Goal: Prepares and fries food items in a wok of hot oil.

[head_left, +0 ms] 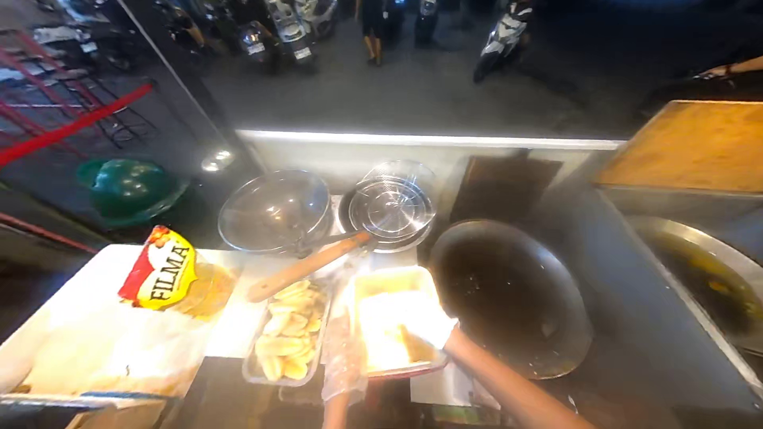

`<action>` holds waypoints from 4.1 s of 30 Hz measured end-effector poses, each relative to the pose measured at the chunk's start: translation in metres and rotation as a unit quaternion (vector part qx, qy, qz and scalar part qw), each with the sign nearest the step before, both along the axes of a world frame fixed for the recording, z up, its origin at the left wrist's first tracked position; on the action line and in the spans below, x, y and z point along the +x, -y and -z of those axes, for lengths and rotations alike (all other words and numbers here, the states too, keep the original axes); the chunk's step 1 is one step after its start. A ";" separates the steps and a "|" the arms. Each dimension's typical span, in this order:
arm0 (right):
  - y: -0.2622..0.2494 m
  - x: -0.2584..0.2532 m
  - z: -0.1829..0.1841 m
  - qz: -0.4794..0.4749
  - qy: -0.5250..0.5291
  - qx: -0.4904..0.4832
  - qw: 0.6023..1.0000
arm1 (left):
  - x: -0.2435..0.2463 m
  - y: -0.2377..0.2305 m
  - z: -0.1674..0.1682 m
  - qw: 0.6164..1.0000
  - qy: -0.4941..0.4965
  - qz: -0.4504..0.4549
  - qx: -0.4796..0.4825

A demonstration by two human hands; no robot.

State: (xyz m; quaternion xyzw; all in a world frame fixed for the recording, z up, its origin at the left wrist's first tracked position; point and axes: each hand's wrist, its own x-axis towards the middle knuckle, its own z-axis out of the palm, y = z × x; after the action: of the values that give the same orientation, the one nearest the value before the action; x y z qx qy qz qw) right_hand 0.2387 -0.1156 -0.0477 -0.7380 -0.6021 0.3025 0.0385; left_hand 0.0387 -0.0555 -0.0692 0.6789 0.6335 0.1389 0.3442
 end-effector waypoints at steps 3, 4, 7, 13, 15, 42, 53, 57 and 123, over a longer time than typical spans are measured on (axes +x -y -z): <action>-0.049 -0.002 0.009 -0.104 0.035 -0.070 0.991 | 0.003 0.004 0.006 0.999 0.029 -0.026 0.009; -0.059 -0.006 0.013 -0.140 0.052 -0.111 0.983 | 0.003 0.004 0.009 0.999 0.038 -0.031 0.013; -0.071 -0.012 0.027 -0.198 0.092 -0.178 0.960 | 0.003 0.002 0.012 0.999 0.044 -0.029 0.006; -0.079 0.010 0.024 -0.177 0.051 -0.184 0.965 | 0.002 0.001 0.008 0.998 0.049 -0.023 -0.020; -0.084 0.013 0.007 -0.148 0.042 -0.173 0.973 | 0.002 0.001 0.010 0.997 0.061 -0.027 -0.025; -0.044 -0.022 0.009 -0.009 0.057 -0.007 0.998 | 0.004 0.001 0.019 0.995 0.098 -0.029 -0.011; 0.006 0.044 -0.045 0.112 -0.142 0.077 0.980 | 0.005 0.005 0.011 0.996 0.083 -0.029 0.001; 0.045 0.110 -0.060 0.191 -0.263 0.164 0.931 | 0.003 0.006 0.012 0.994 0.101 -0.028 0.011; -0.030 -0.040 0.036 -0.116 0.113 -0.174 0.971 | 0.001 -0.001 0.011 0.995 0.089 -0.033 -0.042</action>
State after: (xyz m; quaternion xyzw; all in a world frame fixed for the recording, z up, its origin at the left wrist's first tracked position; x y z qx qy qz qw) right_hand 0.1985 -0.0856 -0.0842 -0.6880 -0.6219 0.3194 -0.1945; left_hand 0.0395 -0.0540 -0.0798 0.6276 0.6279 0.1832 0.4223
